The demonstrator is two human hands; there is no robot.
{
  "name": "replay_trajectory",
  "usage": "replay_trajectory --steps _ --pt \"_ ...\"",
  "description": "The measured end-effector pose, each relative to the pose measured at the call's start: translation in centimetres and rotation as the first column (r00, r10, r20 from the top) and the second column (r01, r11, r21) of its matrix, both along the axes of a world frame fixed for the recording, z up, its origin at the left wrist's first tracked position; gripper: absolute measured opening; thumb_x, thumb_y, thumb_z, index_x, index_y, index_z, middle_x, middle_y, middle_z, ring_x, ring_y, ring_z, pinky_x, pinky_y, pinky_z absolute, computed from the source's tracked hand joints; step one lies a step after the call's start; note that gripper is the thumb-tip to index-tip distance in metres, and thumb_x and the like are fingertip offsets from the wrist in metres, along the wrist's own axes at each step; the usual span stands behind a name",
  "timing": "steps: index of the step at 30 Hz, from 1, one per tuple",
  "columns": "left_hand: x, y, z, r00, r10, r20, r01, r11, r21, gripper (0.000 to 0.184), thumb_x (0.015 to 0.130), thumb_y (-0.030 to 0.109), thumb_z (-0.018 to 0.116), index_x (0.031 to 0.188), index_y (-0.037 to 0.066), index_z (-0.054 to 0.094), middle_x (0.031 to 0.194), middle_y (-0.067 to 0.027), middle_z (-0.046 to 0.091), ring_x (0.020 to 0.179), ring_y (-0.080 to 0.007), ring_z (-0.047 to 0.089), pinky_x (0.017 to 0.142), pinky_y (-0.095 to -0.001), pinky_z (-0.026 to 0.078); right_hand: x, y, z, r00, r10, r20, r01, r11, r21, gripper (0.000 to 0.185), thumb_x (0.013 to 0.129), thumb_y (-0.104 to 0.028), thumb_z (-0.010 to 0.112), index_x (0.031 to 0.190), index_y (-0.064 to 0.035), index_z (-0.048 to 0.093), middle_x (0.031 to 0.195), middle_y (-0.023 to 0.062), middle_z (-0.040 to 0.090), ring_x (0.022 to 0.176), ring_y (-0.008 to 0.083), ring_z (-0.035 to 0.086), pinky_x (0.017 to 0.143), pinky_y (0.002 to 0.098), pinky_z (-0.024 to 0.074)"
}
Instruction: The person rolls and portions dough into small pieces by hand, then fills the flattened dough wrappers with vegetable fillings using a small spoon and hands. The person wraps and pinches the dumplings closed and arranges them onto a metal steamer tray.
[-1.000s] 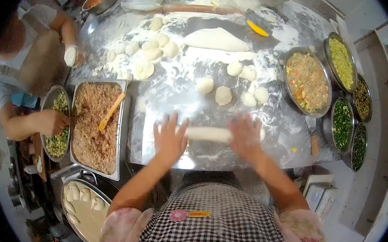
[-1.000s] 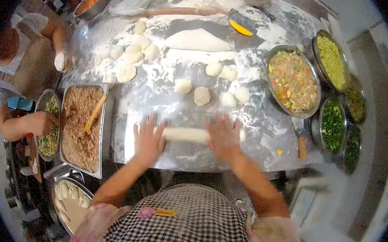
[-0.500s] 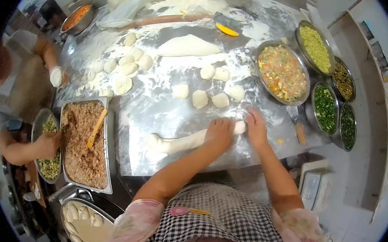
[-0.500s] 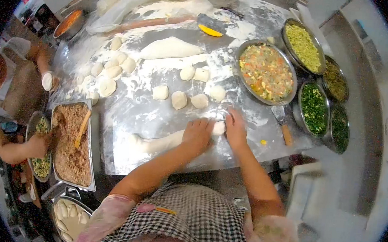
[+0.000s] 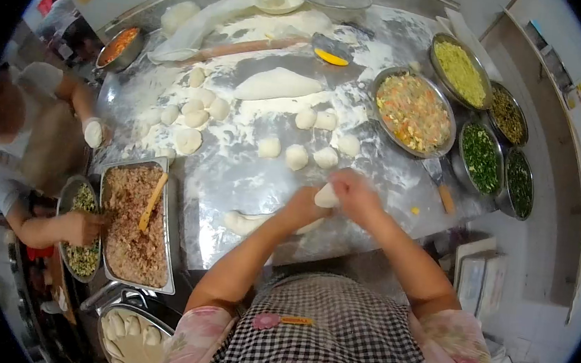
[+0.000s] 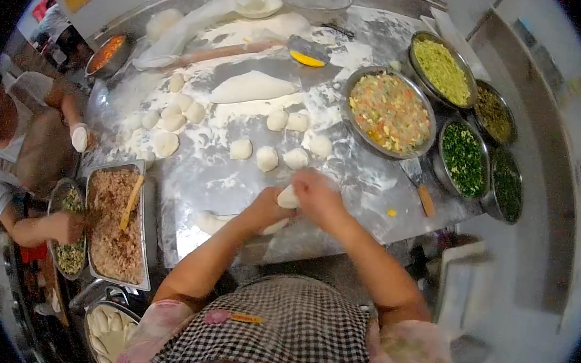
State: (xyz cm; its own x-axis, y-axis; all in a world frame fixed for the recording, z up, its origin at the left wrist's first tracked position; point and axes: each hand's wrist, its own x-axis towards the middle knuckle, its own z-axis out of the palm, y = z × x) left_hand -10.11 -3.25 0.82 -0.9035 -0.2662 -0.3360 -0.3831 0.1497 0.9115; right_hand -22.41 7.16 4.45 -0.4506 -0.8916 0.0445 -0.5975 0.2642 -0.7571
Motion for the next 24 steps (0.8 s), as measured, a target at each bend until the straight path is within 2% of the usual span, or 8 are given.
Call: replay_trajectory --steps 3,5,9,13,17,19,22,24 --pt "1.4 0.2 -0.9 0.991 -0.024 -0.135 0.056 0.969 0.24 0.048 0.069 0.018 0.073 0.112 0.003 0.056 0.107 -0.0157 0.062 0.097 -0.0221 0.06 0.083 -0.032 0.046 2.5 -0.3 1.4 0.89 0.245 -0.384 -0.382 0.861 -0.336 0.013 0.08 -0.014 0.058 0.079 -0.0011 0.059 0.081 0.0136 0.057 0.076 0.0339 0.056 0.07 0.04 0.0461" --pt "2.8 1.3 -0.6 0.973 0.097 -0.209 0.013 0.883 0.47 0.043 0.069 0.018 0.072 0.108 0.005 0.058 0.103 -0.0142 0.063 0.095 -0.0205 0.06 0.082 -0.0324 0.046 3.5 0.0 0.1 0.931 0.186 -0.314 -0.29 0.9 -0.325 0.009 0.075 -0.011 0.061 0.077 -0.0028 0.059 0.08 0.0125 0.057 0.074 0.032 0.055 0.069 0.0428 0.0457" --pt "3.0 3.7 -1.6 0.995 -0.042 -0.088 0.028 0.988 -0.153 0.032 0.073 0.015 0.067 0.102 0.008 0.059 0.103 -0.012 0.06 0.093 -0.0269 0.058 0.082 -0.0373 0.045 2.0 -0.1 -5.2 0.834 0.146 -0.532 -0.285 0.94 -0.189 0.007 0.073 -0.009 0.061 0.074 -0.0024 0.06 0.082 0.0121 0.058 0.075 0.0317 0.055 0.072 0.0428 0.0457" --pt "2.7 4.8 1.8 0.917 -0.237 -0.322 0.163 0.957 -0.24 0.025 0.073 0.016 0.066 0.093 0.007 0.055 0.097 -0.0121 0.058 0.09 -0.0306 0.056 0.082 -0.0384 0.044 -2.9 -1.3 -6.9 0.797 0.104 -0.596 -0.042 0.992 0.117 0.008 0.073 -0.01 0.061 0.072 -0.0027 0.061 0.086 0.0139 0.059 0.085 0.0321 0.055 0.077 0.0426 0.0451" --pt "1.5 3.8 -2.3 0.928 -0.081 -0.365 -0.13 0.845 -0.519 0.036 0.072 0.02 0.069 0.103 0.008 0.055 0.1 -0.0116 0.058 0.095 -0.0292 0.056 0.084 -0.0375 0.042 -1.3 0.6 -6.4 0.936 -0.274 0.221 0.315 0.932 -0.178 0.013 0.078 -0.014 0.06 0.076 -0.0012 0.063 0.09 0.016 0.059 0.092 0.0275 0.055 0.079 0.0396 0.0444" --pt "2.1 3.9 -3.0 0.943 -0.029 -0.333 -0.26 0.56 -0.786 0.044 0.073 0.021 0.069 0.112 0.008 0.054 0.102 -0.0125 0.058 0.097 -0.0292 0.056 0.084 -0.0368 0.043 0.7 1.3 -6.6 0.732 -0.339 0.591 0.395 0.918 0.038 0.016 0.081 -0.017 0.059 0.079 -0.0009 0.063 0.09 0.016 0.06 0.09 0.025 0.056 0.077 0.0373 0.0449" --pt "2.0 2.5 -1.4 0.988 0.0 0.157 0.1 0.773 -0.627 0.061 0.074 0.024 0.069 0.127 0.006 0.043 0.105 -0.0172 0.058 0.101 -0.03 0.055 0.086 -0.038 0.043 2.7 0.6 -5.7 0.185 -0.415 0.891 0.317 0.883 0.345 0.021 0.085 -0.02 0.058 0.082 -0.0004 0.064 0.091 0.016 0.06 0.086 0.0213 0.058 0.074 0.0339 0.0457" --pt "2.9 1.3 -1.4 0.997 0.034 0.071 -0.011 0.951 -0.31 0.061 0.074 0.026 0.069 0.126 0.005 0.044 0.108 -0.0177 0.058 0.103 -0.0302 0.055 0.085 -0.0378 0.044 2.2 -0.6 -3.2 0.748 -0.234 0.621 0.132 0.97 0.206 0.019 0.084 -0.02 0.06 0.084 -0.0012 0.064 0.088 0.0138 0.061 0.081 0.0228 0.059 0.073 0.0344 0.0463"
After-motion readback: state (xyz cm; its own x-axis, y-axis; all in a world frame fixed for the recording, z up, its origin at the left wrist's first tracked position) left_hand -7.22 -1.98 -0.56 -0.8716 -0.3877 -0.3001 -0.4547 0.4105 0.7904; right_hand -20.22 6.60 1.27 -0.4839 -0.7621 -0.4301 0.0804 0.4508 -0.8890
